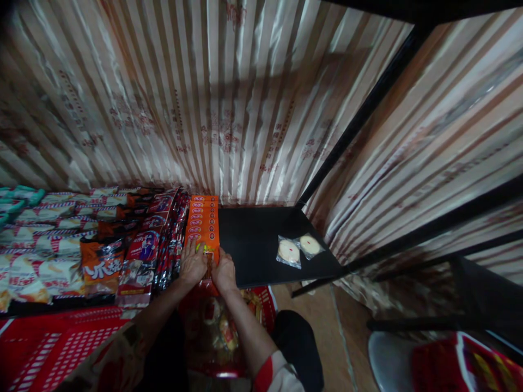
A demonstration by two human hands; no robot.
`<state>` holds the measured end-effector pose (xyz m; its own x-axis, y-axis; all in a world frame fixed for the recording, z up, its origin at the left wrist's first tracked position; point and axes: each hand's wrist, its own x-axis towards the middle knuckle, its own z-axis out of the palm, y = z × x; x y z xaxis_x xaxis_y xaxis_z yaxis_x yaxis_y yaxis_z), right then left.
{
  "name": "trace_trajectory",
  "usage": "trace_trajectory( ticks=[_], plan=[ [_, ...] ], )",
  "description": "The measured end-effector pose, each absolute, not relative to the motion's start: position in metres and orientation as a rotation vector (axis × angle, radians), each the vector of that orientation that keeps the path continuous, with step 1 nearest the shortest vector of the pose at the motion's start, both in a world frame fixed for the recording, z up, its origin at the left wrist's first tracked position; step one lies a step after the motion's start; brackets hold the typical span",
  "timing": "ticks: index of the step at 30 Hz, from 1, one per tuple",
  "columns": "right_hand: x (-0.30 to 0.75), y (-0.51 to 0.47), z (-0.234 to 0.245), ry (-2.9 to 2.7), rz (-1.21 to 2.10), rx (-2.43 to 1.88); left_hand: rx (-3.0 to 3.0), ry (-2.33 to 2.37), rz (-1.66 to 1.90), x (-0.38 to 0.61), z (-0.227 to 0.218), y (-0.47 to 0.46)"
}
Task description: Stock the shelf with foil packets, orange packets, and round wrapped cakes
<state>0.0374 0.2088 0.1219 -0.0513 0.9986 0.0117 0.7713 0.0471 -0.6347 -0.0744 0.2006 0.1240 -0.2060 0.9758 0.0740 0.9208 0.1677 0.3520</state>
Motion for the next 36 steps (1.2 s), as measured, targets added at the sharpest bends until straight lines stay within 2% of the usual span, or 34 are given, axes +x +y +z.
trace_trajectory(
  ticks=[8,13,24,36],
  plan=[
    [0.037,0.201,0.142,-2.097,0.444,-1.893,1.900,2.273,0.489,-0.074,0.127,0.200],
    [0.036,0.214,0.135,-2.201,0.313,-1.703,1.918,2.304,0.499,-0.071,0.125,0.200],
    [0.031,0.239,0.109,-2.202,0.439,-1.630,1.937,2.336,0.609,-0.069,0.114,0.202],
    [0.031,0.238,0.108,-2.114,0.471,-1.650,1.956,2.356,0.690,-0.067,0.102,0.204]
  ],
)
